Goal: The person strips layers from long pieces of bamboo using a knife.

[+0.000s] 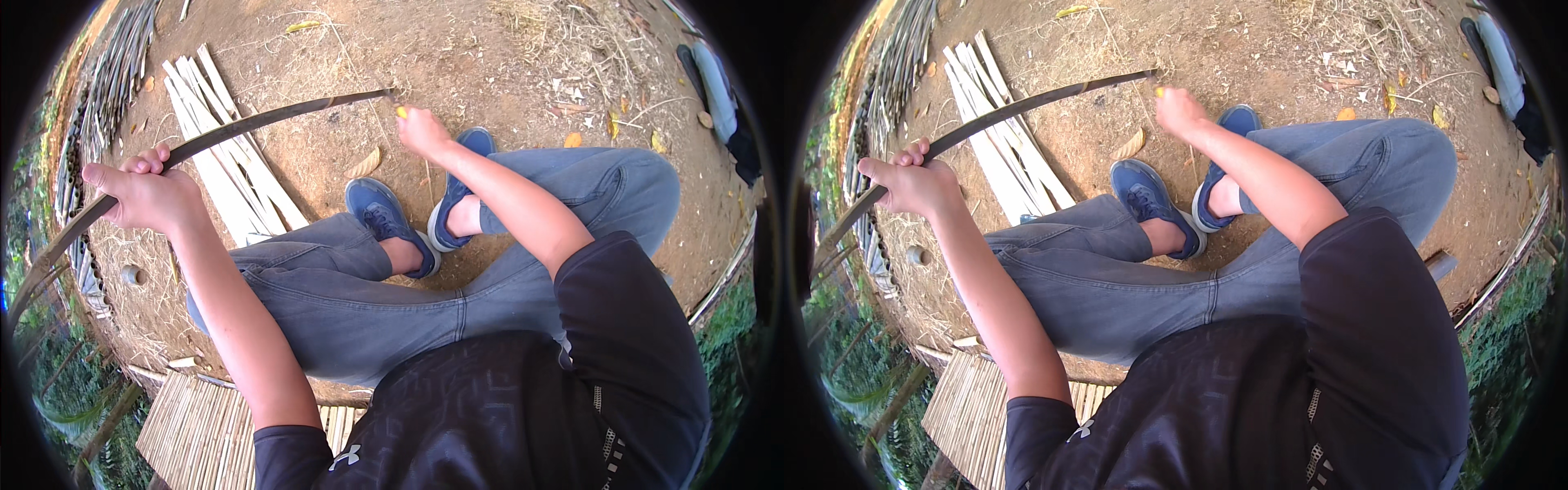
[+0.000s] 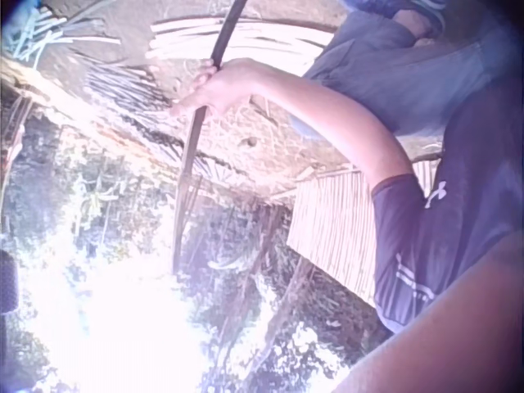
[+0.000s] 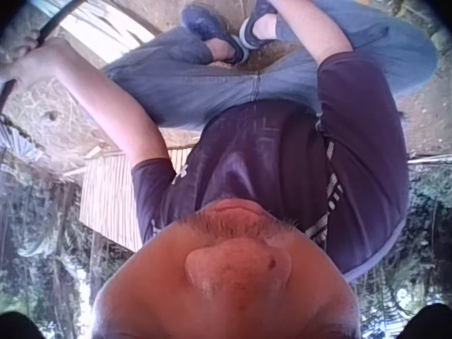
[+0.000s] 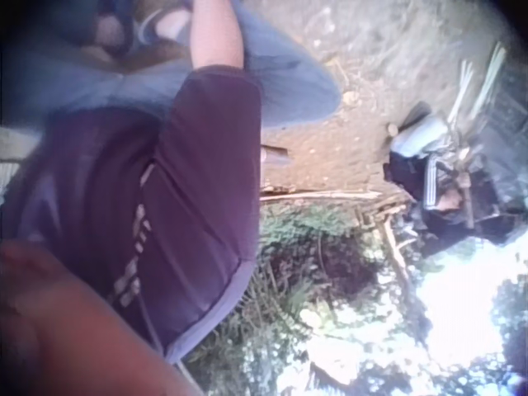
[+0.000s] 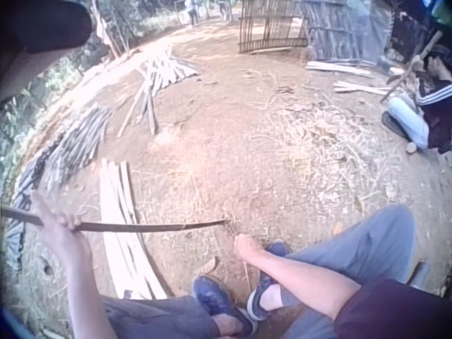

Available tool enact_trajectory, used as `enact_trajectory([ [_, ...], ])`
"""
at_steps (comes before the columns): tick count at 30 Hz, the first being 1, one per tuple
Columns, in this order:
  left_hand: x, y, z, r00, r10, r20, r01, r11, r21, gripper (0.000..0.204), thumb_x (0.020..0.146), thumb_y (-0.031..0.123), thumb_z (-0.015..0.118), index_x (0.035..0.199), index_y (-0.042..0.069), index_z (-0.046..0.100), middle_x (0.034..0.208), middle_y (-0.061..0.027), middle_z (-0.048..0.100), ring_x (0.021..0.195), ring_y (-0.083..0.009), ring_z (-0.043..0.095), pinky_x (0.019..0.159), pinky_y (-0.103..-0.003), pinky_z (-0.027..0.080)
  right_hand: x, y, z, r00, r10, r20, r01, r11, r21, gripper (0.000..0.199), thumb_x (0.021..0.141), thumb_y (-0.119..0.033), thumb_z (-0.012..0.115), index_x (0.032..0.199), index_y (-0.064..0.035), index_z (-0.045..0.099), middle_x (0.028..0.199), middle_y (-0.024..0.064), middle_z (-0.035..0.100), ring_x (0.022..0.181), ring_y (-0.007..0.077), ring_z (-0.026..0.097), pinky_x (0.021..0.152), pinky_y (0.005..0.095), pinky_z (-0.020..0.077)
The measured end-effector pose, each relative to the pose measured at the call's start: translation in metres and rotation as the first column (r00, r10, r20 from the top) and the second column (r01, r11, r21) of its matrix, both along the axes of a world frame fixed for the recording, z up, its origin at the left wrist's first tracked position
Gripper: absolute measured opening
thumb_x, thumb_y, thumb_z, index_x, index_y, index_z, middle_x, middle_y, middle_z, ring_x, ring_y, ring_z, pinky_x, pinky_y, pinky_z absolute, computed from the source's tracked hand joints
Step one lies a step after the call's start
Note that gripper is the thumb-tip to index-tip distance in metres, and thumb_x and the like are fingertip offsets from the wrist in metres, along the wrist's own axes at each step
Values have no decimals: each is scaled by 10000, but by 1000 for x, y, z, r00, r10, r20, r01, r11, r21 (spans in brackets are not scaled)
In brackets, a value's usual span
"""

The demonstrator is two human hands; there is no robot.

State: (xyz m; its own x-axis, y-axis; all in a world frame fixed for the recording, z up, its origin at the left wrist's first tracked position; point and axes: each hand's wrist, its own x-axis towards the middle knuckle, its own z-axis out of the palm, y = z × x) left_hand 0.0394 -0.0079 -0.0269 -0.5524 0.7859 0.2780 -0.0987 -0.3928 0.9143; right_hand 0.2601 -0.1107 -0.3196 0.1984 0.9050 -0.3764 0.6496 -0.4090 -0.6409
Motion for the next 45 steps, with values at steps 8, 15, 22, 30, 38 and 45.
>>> enact_trajectory([
  [8, 3, -2, 2, 1000, -8, -6, 8, 1000, -2, 332, 988, 371, 604, 1036, 120, 393, 553, 13, 351, 469, -117, 346, 477, -313, 396, -8, 1, -1, 996, -68, -63, 69, 997, 19, 319, 947, -248, 564, 1041, 41, 663, 956, 281, 693, 895, 404, 700, 790, 488, 552],
  [15, -16, 3, -3, 997, -72, -14, 72, 997, -6, 410, 974, 419, 607, 1155, 153, 353, 548, 25, 342, 465, -112, 361, 456, -296, 382, -32, 5, 58, 988, -27, -149, 46, 991, 126, 309, 971, -236, 550, 1033, 40, 674, 915, 275, 699, 858, 391, 709, 761, 471, 562],
  [22, -19, 7, -4, 999, -38, -1, 37, 999, -11, 421, 991, 379, 596, 1211, 129, 338, 577, 17, 351, 495, -111, 372, 465, -309, 395, -42, 2, 93, 960, 18, -278, 23, 989, 143, 268, 961, -199, 560, 990, 45, 667, 840, 269, 695, 821, 410, 707, 749, 484, 566],
  [30, -28, 12, -9, 999, 52, 5, -52, 998, -43, 477, 1019, 331, 560, 1307, 57, 297, 582, 20, 364, 495, -104, 370, 468, -300, 405, -43, 0, 101, 979, 108, -172, -97, 992, 75, 291, 985, -198, 529, 1038, 61, 649, 862, 245, 702, 764, 363, 719, 662, 459, 581],
  [38, -17, 9, -5, 995, 94, 26, -92, 993, -80, 471, 1015, 356, 559, 1299, 63, 323, 593, 23, 381, 489, -101, 367, 475, -289, 399, -35, 3, 89, 983, 134, -124, -128, 990, 54, 295, 995, -225, 528, 1052, 38, 648, 817, 229, 702, 727, 343, 716, 622, 461, 573],
  [45, -14, 6, -5, 1000, 19, -14, -20, 999, -41, 482, 996, 395, 580, 1303, 122, 327, 580, 25, 345, 497, -101, 358, 473, -285, 382, -38, -2, 91, 987, 112, -118, -96, 987, 130, 277, 975, -160, 512, 995, 64, 674, 806, 213, 689, 688, 301, 699, 610, 423, 577],
])
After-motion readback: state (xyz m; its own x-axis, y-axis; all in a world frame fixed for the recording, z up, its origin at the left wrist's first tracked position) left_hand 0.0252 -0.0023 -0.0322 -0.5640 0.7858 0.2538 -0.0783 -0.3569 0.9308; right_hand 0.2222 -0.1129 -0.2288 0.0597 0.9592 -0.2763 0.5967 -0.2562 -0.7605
